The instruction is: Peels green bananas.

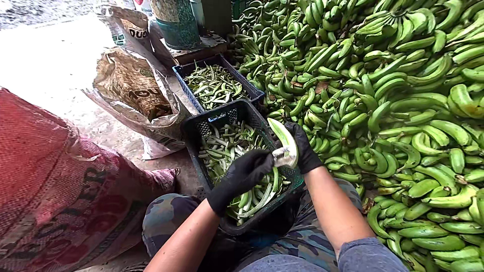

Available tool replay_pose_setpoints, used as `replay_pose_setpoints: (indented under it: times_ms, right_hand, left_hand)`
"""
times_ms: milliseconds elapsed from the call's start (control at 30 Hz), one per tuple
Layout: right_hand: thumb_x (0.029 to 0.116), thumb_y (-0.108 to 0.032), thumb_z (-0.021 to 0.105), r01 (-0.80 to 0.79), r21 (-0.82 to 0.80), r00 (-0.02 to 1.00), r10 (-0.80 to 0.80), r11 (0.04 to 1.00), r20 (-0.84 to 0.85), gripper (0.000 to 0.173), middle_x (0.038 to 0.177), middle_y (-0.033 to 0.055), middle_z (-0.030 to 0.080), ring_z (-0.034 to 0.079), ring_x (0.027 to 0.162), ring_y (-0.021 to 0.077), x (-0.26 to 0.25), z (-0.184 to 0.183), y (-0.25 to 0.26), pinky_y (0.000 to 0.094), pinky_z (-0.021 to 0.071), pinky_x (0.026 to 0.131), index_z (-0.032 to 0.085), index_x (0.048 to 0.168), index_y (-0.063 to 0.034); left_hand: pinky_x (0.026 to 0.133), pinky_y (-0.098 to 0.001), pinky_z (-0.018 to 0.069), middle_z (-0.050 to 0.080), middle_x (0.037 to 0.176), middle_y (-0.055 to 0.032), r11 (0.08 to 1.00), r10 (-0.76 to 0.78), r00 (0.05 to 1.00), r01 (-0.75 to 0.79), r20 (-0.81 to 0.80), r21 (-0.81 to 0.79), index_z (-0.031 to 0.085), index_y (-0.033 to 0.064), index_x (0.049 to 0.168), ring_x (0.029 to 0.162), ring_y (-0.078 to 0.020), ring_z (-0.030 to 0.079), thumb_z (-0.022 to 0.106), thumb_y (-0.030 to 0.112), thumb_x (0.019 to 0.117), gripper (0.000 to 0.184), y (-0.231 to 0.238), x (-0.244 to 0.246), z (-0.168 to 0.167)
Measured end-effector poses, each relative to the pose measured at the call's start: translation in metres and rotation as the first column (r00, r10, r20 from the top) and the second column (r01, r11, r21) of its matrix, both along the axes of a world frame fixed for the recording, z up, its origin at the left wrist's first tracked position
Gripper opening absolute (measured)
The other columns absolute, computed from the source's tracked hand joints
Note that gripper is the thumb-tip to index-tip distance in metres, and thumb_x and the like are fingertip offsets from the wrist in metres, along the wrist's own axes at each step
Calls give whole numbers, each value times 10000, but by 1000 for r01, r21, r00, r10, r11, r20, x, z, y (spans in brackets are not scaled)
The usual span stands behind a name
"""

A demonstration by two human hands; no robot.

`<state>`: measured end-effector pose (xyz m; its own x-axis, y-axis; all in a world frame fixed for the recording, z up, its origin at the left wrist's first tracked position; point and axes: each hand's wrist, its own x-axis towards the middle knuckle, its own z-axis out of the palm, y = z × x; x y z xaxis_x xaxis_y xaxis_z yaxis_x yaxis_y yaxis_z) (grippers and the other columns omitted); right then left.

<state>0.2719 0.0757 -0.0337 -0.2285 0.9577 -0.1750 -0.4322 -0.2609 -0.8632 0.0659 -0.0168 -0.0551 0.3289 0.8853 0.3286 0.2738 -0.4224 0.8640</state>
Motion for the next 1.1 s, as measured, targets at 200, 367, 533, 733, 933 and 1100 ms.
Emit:
replay_pose_setpoints:
  times_ms: [200, 367, 533, 733, 933, 1100]
  right_hand:
    - [1075, -337, 406, -74, 169, 982, 43, 983, 182, 260, 853, -17, 657, 629, 715, 70, 4, -42, -4, 274, 558, 649, 613, 1111, -185]
    - [1086, -336, 369, -195, 161, 968, 163, 968, 192, 344, 912, 38, 686, 658, 752, 131, -4, -51, 0, 336, 589, 674, 626, 1194, -134]
    - [1066, -288, 320, -246, 164, 935, 189, 955, 301, 406, 954, 57, 694, 662, 752, 120, -14, -28, -4, 306, 591, 660, 606, 1282, -98]
    - [994, -550, 378, -625, 566, 468, -323, 537, 823, 667, 1299, 182, 666, 656, 1172, 324, -54, -20, -24, 588, 511, 980, 605, 1395, -66]
    - [1003, -324, 437, -539, 620, 730, -51, 571, 682, 616, 1287, 190, 605, 605, 1115, 166, -69, -31, -25, 353, 521, 949, 420, 1512, 22]
    - [1020, -247, 416, -440, 425, 698, 2, 791, 717, 585, 1260, 182, 590, 629, 971, 184, -65, -41, -4, 388, 555, 805, 338, 1561, -38]
  left_hand:
    - [876, -441, 572, 695, 1087, -50, 980, 163, 960, -132, -228, 146, 646, 189, 1348, 971, -176, 673, 555, 515, 1013, 476, 11, 5, -20]
    - [841, -511, 575, 694, 1133, -100, 881, 469, 859, -470, -206, 46, 600, 153, 1360, 964, -236, 685, 538, 447, 1043, 437, 31, -25, -9]
    - [777, -421, 553, 654, 1133, -117, 809, 524, 842, -446, 126, -382, 498, 151, 1439, 907, -201, 639, 485, 428, 1069, 463, 26, -40, 11]
    - [711, -364, 578, 656, 1119, -135, 805, 523, 674, -190, 521, -562, 412, 68, 1502, 841, -173, 657, 602, 283, 1028, 555, 23, -2, -3]
    - [822, -400, 576, 657, 1055, -134, 839, 543, 669, -460, 507, -291, 517, -31, 1308, 900, -185, 663, 670, 268, 964, 481, -24, -47, 44]
    - [852, -330, 583, 703, 1108, -83, 428, 771, 517, -853, 373, 299, 609, -6, 1220, 958, -120, 678, 608, 138, 996, 267, -93, -145, 145]
